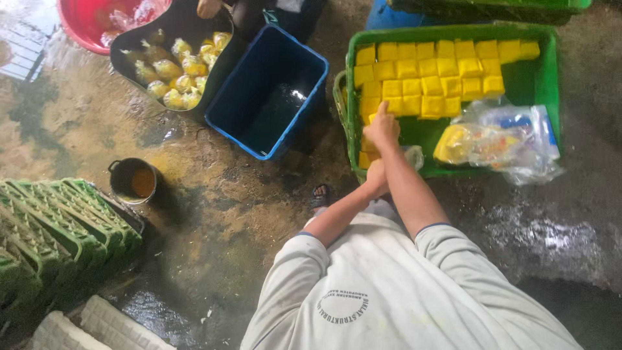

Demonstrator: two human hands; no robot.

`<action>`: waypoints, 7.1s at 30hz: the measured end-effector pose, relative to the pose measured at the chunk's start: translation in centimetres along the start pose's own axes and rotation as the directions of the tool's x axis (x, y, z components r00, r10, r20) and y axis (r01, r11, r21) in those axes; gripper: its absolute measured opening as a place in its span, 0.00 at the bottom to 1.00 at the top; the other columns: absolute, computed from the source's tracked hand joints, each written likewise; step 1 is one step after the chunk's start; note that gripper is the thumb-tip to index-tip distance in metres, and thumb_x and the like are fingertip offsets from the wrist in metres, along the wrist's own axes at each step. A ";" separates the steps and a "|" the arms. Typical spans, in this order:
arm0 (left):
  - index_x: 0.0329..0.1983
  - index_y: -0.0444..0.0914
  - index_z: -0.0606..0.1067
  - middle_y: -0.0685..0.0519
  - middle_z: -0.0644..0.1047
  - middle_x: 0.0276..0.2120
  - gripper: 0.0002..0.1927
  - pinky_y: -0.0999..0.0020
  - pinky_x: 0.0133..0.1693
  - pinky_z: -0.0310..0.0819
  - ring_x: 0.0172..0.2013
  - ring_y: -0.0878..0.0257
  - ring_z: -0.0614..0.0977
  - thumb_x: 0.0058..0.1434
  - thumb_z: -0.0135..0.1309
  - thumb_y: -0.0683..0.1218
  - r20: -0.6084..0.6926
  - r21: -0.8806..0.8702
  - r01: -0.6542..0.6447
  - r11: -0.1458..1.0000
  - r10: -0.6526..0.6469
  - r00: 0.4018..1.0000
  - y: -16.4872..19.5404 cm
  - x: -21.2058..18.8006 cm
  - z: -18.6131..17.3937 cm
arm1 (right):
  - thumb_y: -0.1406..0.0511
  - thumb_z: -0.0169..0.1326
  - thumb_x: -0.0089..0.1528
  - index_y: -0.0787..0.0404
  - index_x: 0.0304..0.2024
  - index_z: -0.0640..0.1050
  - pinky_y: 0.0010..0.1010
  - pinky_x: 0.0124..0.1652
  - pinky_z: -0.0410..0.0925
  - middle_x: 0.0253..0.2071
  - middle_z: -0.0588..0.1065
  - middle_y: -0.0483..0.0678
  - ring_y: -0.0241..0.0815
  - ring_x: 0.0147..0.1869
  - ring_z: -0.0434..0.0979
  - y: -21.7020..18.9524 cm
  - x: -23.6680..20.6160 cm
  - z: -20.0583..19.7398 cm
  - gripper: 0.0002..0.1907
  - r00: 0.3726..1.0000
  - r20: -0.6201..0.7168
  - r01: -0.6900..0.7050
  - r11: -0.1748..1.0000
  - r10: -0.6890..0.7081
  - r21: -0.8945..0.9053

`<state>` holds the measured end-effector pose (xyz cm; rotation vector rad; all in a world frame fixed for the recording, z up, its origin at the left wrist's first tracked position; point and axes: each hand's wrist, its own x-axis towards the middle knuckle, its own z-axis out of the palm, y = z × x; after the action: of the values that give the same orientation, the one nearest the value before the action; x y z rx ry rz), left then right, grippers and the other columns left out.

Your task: The person picks yellow tofu blocks from a green tray, opens small plastic bags, and packs the blocks into the bags, placing filled bags into a blue bin. They repeat this packing cycle for many blocks while a nearby worker rinses items in a red water-filled basin.

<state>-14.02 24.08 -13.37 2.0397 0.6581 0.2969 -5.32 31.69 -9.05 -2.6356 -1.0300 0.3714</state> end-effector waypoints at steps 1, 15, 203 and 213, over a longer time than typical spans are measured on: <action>0.43 0.43 0.78 0.42 0.83 0.35 0.16 0.45 0.36 0.77 0.35 0.42 0.84 0.62 0.52 0.57 0.077 0.116 0.001 0.993 -0.010 0.997 0.1 0.1 0.0 | 0.60 0.74 0.46 0.60 0.62 0.64 0.50 0.49 0.72 0.48 0.76 0.63 0.66 0.52 0.78 0.6 0.2 -0.3 0.47 0.997 0.049 -0.059 0.992 0.053 0.114; 0.34 0.37 0.82 0.39 0.81 0.40 0.17 0.54 0.46 0.77 0.43 0.43 0.82 0.43 0.63 0.51 -0.055 0.251 -0.048 0.967 0.064 0.996 2.6 5.3 -1.8 | 0.63 0.63 0.59 0.60 0.54 0.78 0.44 0.50 0.72 0.48 0.78 0.54 0.55 0.51 0.80 17.6 -6.5 -5.6 0.21 0.907 0.385 -0.299 0.382 -0.171 0.874; 0.49 0.33 0.75 0.54 0.80 0.38 0.21 0.74 0.30 0.75 0.32 0.70 0.80 0.54 0.67 0.41 -0.436 -0.636 0.192 0.748 -0.553 0.710 -11.8 -14.6 -13.7 | 0.57 0.70 0.48 0.57 0.53 0.72 0.44 0.51 0.72 0.48 0.79 0.56 0.57 0.54 0.79 10.2 -2.1 1.0 0.33 0.632 0.587 0.422 0.860 -0.507 0.287; 0.50 0.33 0.75 0.51 0.81 0.40 0.19 0.72 0.37 0.78 0.37 0.66 0.82 0.56 0.65 0.39 -0.433 -0.722 -0.015 0.692 -0.434 0.790 -9.6 -10.8 -15.7 | 0.66 0.60 0.64 0.51 0.62 0.73 0.49 0.41 0.72 0.48 0.70 0.59 0.62 0.48 0.74 10.3 4.7 -0.9 0.23 0.661 -0.015 0.713 0.634 -0.751 -0.300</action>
<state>-33.25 33.27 -12.62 1.0867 0.9748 0.9061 4.74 27.52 -12.47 -2.1108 -2.0915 -0.1609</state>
